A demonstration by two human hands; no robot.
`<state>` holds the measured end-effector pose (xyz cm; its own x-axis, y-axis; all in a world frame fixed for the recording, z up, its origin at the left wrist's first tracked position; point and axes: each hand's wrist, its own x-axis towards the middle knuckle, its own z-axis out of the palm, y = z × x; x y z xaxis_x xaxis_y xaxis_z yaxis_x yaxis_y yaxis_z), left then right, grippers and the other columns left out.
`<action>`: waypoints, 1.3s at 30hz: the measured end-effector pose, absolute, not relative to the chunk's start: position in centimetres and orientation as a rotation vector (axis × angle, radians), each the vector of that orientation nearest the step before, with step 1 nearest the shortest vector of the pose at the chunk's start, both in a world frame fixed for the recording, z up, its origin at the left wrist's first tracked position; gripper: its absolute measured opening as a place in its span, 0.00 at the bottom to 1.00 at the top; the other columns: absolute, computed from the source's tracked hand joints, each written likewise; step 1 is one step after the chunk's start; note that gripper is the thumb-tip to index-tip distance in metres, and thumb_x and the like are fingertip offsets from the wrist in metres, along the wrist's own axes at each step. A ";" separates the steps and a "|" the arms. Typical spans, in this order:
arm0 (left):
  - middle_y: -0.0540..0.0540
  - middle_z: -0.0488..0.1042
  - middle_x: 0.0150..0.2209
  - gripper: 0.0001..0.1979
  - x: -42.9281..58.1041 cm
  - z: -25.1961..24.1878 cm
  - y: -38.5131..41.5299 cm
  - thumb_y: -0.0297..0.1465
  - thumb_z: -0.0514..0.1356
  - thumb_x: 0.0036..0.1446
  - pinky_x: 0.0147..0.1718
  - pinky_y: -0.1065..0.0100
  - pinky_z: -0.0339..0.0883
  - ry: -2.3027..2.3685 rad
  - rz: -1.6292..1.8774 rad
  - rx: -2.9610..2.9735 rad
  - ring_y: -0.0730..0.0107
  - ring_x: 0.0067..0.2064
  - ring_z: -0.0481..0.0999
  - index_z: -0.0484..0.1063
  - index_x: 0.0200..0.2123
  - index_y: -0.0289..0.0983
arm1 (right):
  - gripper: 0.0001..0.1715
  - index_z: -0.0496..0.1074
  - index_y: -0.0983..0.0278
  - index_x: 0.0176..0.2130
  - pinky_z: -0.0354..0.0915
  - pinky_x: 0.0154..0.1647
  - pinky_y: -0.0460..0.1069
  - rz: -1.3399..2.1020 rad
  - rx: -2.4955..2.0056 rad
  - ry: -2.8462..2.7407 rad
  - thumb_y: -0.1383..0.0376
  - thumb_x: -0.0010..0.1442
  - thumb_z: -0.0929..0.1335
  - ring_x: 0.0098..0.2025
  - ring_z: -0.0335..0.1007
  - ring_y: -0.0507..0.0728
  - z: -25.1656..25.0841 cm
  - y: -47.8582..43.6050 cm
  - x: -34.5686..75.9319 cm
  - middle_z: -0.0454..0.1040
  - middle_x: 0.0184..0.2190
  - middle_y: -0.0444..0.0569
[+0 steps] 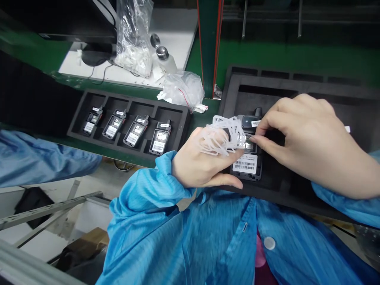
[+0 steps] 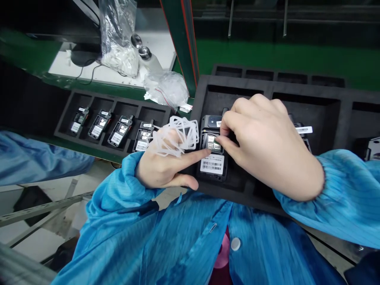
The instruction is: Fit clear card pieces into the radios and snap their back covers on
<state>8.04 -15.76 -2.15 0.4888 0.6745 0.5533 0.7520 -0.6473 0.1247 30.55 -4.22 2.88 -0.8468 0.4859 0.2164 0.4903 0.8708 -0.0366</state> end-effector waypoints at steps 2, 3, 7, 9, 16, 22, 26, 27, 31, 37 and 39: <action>0.37 0.77 0.46 0.34 8.0 -1.9 -15.8 0.58 0.51 0.67 0.42 0.59 0.67 -1.268 -0.854 -2.593 0.52 0.49 0.76 0.77 0.55 0.37 | 0.12 0.69 0.62 0.36 0.56 0.40 0.55 -0.020 -0.730 -2.827 0.58 0.69 0.64 0.40 0.63 0.61 3.0 -4.1 30.8 0.70 0.36 0.51; 0.36 0.77 0.47 0.34 8.0 -1.8 -15.8 0.58 0.51 0.67 0.42 0.59 0.67 -1.280 -0.847 -2.599 0.52 0.50 0.76 0.77 0.55 0.37 | 0.12 0.69 0.63 0.39 0.58 0.40 0.55 -0.010 -0.703 -2.830 0.57 0.69 0.64 0.40 0.64 0.61 3.2 -4.0 31.0 0.70 0.37 0.52; 0.36 0.77 0.48 0.35 7.9 -1.8 -16.1 0.59 0.53 0.65 0.43 0.58 0.68 -1.289 -0.853 -2.637 0.51 0.50 0.76 0.77 0.56 0.37 | 0.10 0.71 0.65 0.44 0.62 0.44 0.58 0.016 -0.470 -2.836 0.61 0.70 0.65 0.43 0.66 0.63 4.0 -4.5 32.5 0.71 0.43 0.55; 0.35 0.77 0.50 0.37 7.7 -2.0 -16.1 0.60 0.52 0.65 0.46 0.56 0.68 -1.290 -0.877 -2.648 0.50 0.51 0.76 0.76 0.58 0.36 | 0.09 0.75 0.62 0.44 0.62 0.44 0.60 -0.012 -0.407 -2.850 0.64 0.69 0.65 0.45 0.66 0.65 4.1 -5.1 33.3 0.71 0.45 0.54; 0.34 0.78 0.49 0.38 8.1 -2.0 -16.5 0.62 0.52 0.64 0.46 0.55 0.66 -1.348 -0.732 -2.570 0.49 0.51 0.76 0.76 0.57 0.36 | 0.17 0.78 0.58 0.52 0.62 0.46 0.61 -0.185 -0.326 -2.966 0.66 0.66 0.67 0.54 0.68 0.69 3.7 -6.3 34.9 0.74 0.50 0.52; 0.35 0.77 0.49 0.39 8.6 -1.6 -16.7 0.63 0.54 0.62 0.45 0.56 0.63 -1.340 -0.659 -2.520 0.50 0.49 0.74 0.77 0.56 0.37 | 0.16 0.75 0.62 0.52 0.63 0.49 0.61 -0.220 -0.353 -2.962 0.64 0.68 0.64 0.56 0.68 0.68 3.7 -6.5 34.8 0.74 0.52 0.55; 0.36 0.78 0.49 0.39 8.4 -1.2 -16.6 0.63 0.48 0.64 0.46 0.57 0.64 -1.364 -0.657 -2.530 0.51 0.50 0.75 0.76 0.57 0.38 | 0.19 0.74 0.61 0.54 0.63 0.47 0.63 -0.269 -0.529 -2.942 0.60 0.69 0.62 0.56 0.67 0.70 3.8 -6.4 34.5 0.73 0.54 0.56; 0.36 0.78 0.49 0.40 8.4 -1.2 -16.6 0.63 0.48 0.64 0.45 0.57 0.65 -1.365 -0.638 -2.528 0.52 0.50 0.76 0.77 0.56 0.38 | 0.19 0.75 0.61 0.53 0.63 0.47 0.63 -0.293 -0.550 -2.949 0.60 0.68 0.62 0.56 0.67 0.70 3.8 -6.3 34.4 0.73 0.54 0.57; 0.36 0.78 0.47 0.38 8.6 -0.9 -16.5 0.64 0.49 0.63 0.45 0.57 0.65 -1.389 -0.592 -2.516 0.51 0.50 0.76 0.79 0.52 0.38 | 0.16 0.75 0.64 0.49 0.63 0.48 0.63 -0.418 -0.435 -2.950 0.61 0.67 0.64 0.55 0.68 0.71 4.0 -6.2 34.0 0.73 0.54 0.58; 0.32 0.77 0.53 0.43 8.8 -1.0 -15.9 0.65 0.49 0.61 0.45 0.56 0.65 -1.443 -0.606 -2.482 0.46 0.52 0.75 0.75 0.58 0.36 | 0.14 0.75 0.68 0.46 0.63 0.48 0.61 -0.476 -0.348 -2.879 0.63 0.66 0.65 0.54 0.68 0.69 4.2 -6.5 33.7 0.73 0.52 0.59; 0.31 0.76 0.53 0.43 8.9 -1.0 -15.7 0.65 0.50 0.62 0.45 0.55 0.65 -1.484 -0.584 -2.468 0.44 0.53 0.75 0.75 0.59 0.35 | 0.15 0.75 0.67 0.46 0.63 0.48 0.61 -0.437 -0.355 -2.900 0.62 0.67 0.64 0.55 0.67 0.69 4.1 -6.5 33.7 0.72 0.52 0.59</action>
<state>8.89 -15.75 -0.97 0.4168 0.7995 0.4326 0.8798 -0.4745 0.0293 33.74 -6.46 4.11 -0.9539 0.2060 0.2183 0.2612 0.9280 0.2657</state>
